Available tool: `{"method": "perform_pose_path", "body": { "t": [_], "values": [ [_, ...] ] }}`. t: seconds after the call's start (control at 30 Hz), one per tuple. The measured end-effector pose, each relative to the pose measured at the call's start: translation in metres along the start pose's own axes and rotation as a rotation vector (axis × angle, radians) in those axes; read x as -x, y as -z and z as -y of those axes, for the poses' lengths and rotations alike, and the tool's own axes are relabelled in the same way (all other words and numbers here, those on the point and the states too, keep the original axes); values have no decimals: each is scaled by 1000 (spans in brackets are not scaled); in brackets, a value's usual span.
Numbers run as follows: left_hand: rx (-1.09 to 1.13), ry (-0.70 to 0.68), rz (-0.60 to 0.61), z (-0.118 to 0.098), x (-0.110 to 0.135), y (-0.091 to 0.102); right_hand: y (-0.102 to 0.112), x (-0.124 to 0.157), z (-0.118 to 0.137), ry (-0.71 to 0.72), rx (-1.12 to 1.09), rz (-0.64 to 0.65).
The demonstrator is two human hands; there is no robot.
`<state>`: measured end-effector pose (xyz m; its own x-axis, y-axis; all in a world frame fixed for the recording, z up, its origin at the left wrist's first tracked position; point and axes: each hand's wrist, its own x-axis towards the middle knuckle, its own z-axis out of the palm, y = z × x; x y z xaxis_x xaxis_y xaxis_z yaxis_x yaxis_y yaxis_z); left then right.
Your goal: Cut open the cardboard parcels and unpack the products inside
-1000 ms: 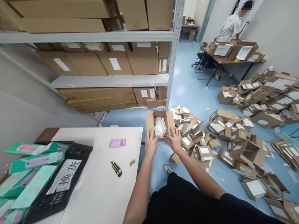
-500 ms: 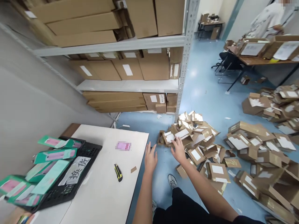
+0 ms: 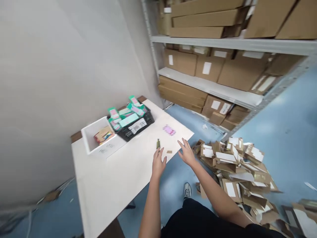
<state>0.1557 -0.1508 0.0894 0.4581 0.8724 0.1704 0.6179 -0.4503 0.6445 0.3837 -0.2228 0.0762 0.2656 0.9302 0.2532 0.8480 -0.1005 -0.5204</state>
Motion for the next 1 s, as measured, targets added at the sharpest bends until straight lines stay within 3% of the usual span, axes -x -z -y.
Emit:
{"method": "perform_pose_path", "body": {
  "t": [0.13, 0.27, 0.47, 0.6, 0.7, 0.8, 1.0],
  "values": [
    [-30, 182, -145, 54, 76, 64, -50, 7, 78, 152, -65, 120],
    [-35, 363, -305, 105, 171, 126, -105, 38, 163, 323, -122, 229],
    [-73, 610, -537, 171, 325, 214, -182, 117, 302, 570, -174, 424],
    [-98, 747, -684, 197, 434, 259, -223, 177, 394, 761, -205, 556],
    [-92, 893, -812, 205, 513, 281, -245, 219, 456, 924, -220, 653],
    [-68, 1070, -943, 206, 583, 290, -262, 254, 508, 1074, -225, 757],
    [27, 1371, -1152, 200, 680, 281, -314, 306, 593, 1296, -207, 969]
  ]
}}
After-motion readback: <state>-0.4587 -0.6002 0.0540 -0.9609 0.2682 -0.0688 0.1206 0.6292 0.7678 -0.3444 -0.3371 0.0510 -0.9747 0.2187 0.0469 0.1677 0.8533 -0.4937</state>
